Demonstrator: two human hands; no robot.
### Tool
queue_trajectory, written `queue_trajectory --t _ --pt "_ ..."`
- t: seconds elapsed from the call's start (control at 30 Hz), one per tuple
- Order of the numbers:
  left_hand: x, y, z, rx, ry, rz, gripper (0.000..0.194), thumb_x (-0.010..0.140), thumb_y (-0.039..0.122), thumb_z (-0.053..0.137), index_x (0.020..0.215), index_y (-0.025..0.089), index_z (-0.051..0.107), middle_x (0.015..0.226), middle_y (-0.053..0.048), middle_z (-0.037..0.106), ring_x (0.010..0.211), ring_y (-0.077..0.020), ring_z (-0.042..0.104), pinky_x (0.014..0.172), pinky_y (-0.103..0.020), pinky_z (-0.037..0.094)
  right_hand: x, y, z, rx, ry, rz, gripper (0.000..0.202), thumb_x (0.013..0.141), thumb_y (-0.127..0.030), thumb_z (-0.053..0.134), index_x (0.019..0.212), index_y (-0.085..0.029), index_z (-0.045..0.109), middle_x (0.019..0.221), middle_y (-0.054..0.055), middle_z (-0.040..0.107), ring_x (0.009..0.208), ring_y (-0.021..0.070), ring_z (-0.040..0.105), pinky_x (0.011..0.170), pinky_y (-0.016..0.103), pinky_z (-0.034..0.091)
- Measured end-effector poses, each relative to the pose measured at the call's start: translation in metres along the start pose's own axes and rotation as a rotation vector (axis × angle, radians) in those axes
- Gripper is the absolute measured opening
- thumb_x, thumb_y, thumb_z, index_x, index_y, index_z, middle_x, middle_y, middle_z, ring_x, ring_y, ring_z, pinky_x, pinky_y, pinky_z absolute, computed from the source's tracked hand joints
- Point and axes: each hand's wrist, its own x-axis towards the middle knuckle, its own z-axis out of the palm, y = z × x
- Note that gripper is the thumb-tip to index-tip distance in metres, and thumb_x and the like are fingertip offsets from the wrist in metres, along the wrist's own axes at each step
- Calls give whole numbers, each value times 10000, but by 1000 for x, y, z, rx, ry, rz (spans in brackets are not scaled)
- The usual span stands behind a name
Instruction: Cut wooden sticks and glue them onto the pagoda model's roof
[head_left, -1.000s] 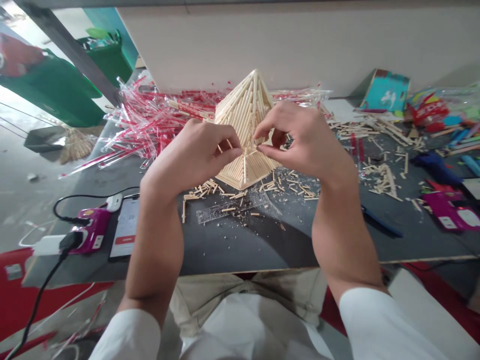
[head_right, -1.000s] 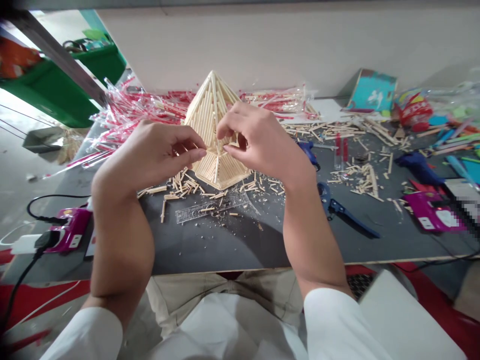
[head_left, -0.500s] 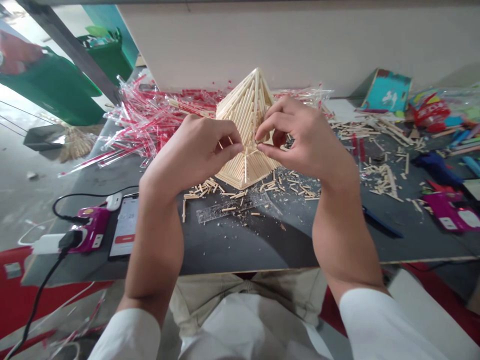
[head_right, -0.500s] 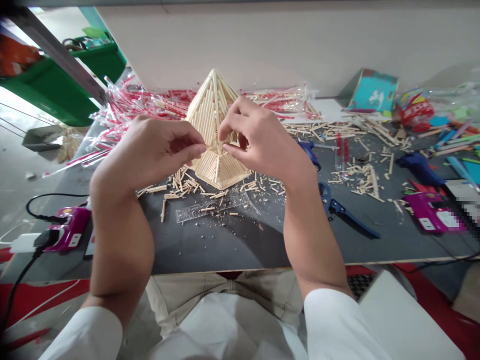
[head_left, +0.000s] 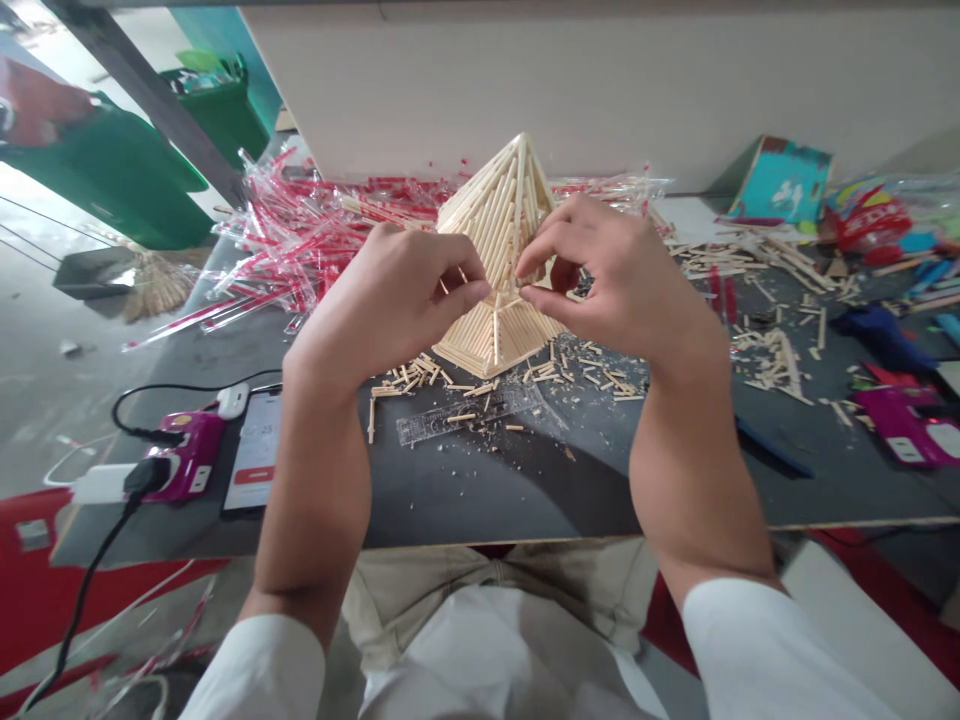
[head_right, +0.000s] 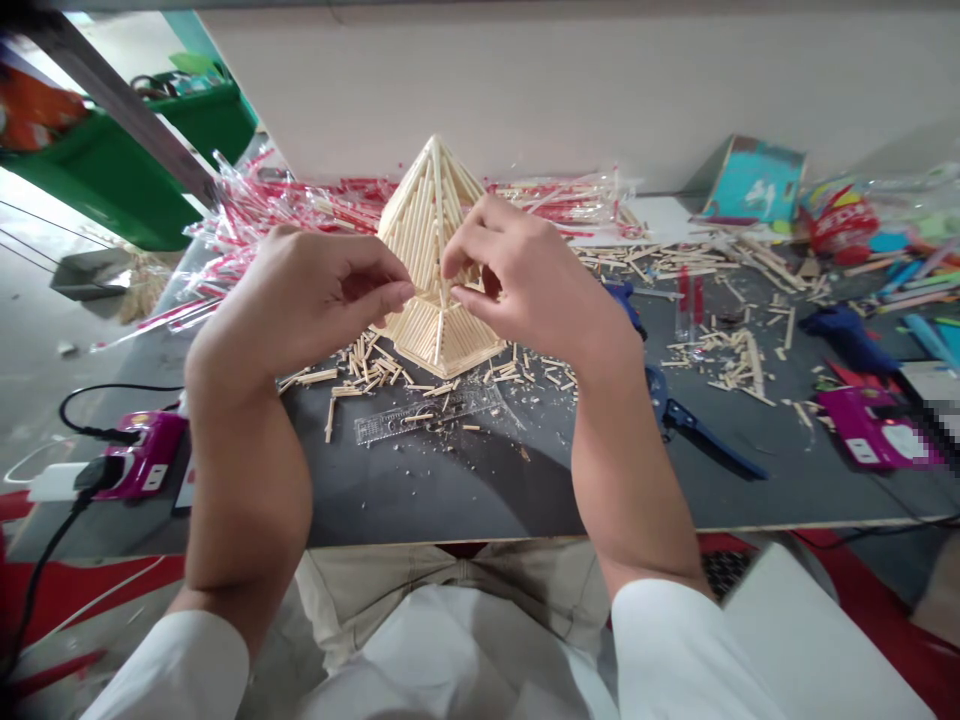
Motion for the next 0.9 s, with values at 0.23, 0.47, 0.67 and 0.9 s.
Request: queue_trajectory --t 0.23,0.47,0.67,0.9 --pt "2 -2 6 0 22 35 246 974 350 562 930 196 748 765 -15 720 745 -153 667 794 -287 479 1 0 2 -65 36 -37 158 955 -333 660 1058 -239 736 1147 86 673 887 213 634 815 373 517" --pt "2 -2 9 23 36 79 218 973 289 564 903 183 741 741 -18 709 669 -147 614 682 -303 426 2 -2 2 -51 44 -56 131 952 -311 642 1019 -229 720 1108 80 653 835 196 611 809 373 505" --pt "2 3 8 17 -40 2 258 974 385 546 945 223 745 793 -27 736 772 -179 679 814 -312 482 1 -10 -4 -40 -24 22 145 938 -281 639 1055 -237 713 1156 89 664 984 249 641 899 396 504" --pt "4 2 9 45 -54 6 248 964 344 537 932 219 748 765 -32 718 751 -182 662 808 -318 486 -1 -10 -7 -94 1 51 128 919 -183 612 1024 -229 667 1048 73 678 916 231 632 860 386 496"
